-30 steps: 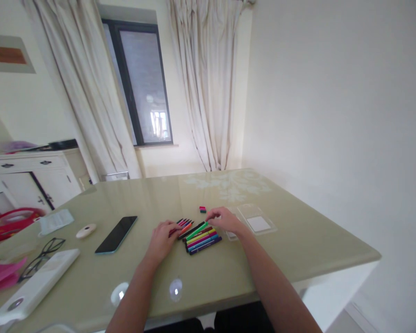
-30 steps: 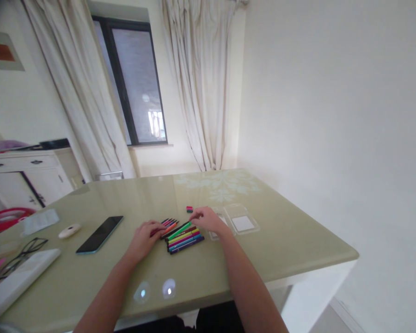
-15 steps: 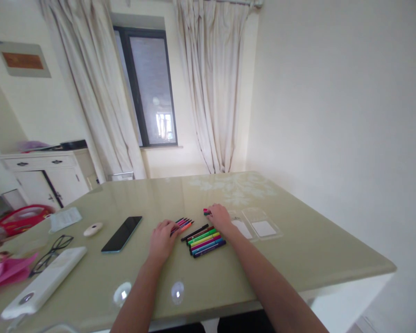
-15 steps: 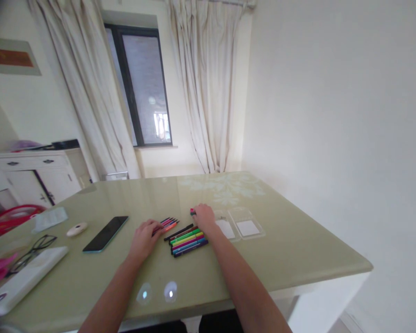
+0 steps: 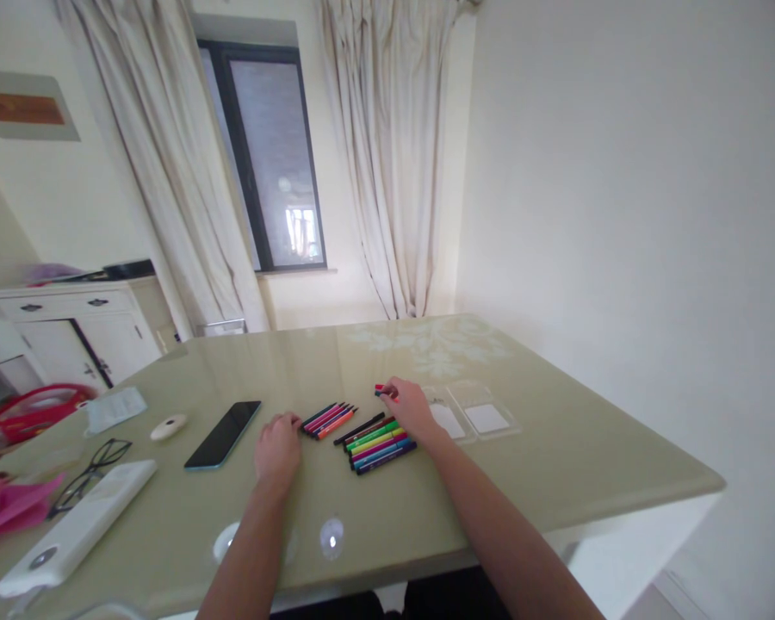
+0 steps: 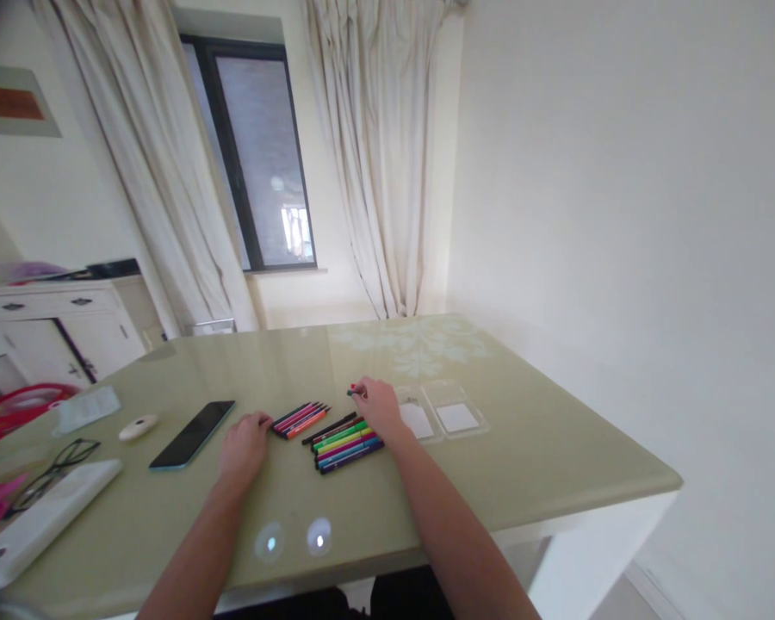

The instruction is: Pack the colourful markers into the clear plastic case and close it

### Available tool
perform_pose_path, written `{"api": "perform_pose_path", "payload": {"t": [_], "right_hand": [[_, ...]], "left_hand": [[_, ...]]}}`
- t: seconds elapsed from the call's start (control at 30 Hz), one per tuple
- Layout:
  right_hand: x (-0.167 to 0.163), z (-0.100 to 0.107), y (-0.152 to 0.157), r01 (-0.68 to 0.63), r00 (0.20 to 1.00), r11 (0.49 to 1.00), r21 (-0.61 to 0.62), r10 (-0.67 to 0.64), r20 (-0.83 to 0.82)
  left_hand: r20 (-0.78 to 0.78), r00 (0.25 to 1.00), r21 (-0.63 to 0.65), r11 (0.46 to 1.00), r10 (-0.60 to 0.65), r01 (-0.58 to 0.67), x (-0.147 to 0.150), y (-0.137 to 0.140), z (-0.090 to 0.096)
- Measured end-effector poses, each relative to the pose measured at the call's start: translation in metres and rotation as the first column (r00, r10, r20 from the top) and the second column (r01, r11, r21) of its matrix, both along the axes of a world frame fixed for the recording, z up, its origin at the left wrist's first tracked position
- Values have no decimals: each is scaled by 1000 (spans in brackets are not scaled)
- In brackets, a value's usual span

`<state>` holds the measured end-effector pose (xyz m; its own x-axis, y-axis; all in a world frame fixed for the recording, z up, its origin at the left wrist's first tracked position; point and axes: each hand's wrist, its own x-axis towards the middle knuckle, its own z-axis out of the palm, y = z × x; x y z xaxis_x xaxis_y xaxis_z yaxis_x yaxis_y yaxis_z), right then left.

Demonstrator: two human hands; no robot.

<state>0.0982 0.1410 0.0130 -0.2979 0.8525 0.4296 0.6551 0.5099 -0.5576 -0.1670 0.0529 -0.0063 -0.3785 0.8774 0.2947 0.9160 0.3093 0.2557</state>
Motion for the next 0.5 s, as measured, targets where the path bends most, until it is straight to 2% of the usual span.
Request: {"api": "perform_pose_path", "payload": {"t": [0.1,0.17,0.37,0.5], "right_hand": [[-1,-3,-1,-46,972,999,1,45,-229],[-2,-5,-1,-56,953,998,4,55,-297],[-3,-4,-4,-70,932,997,-20,58,-357],[-4,-1,-7,-107,913,994,-20,90,-398]], "left_hand": [[14,1000,19,1000,-6,6,-1,1,-1],[34,999,22,1000,-13,12,-3,2,-3],[12,1000,27,999,-21,21,-5,-1,-8],[64,998,79,997,6,-11,-3,-4,-1]]}}
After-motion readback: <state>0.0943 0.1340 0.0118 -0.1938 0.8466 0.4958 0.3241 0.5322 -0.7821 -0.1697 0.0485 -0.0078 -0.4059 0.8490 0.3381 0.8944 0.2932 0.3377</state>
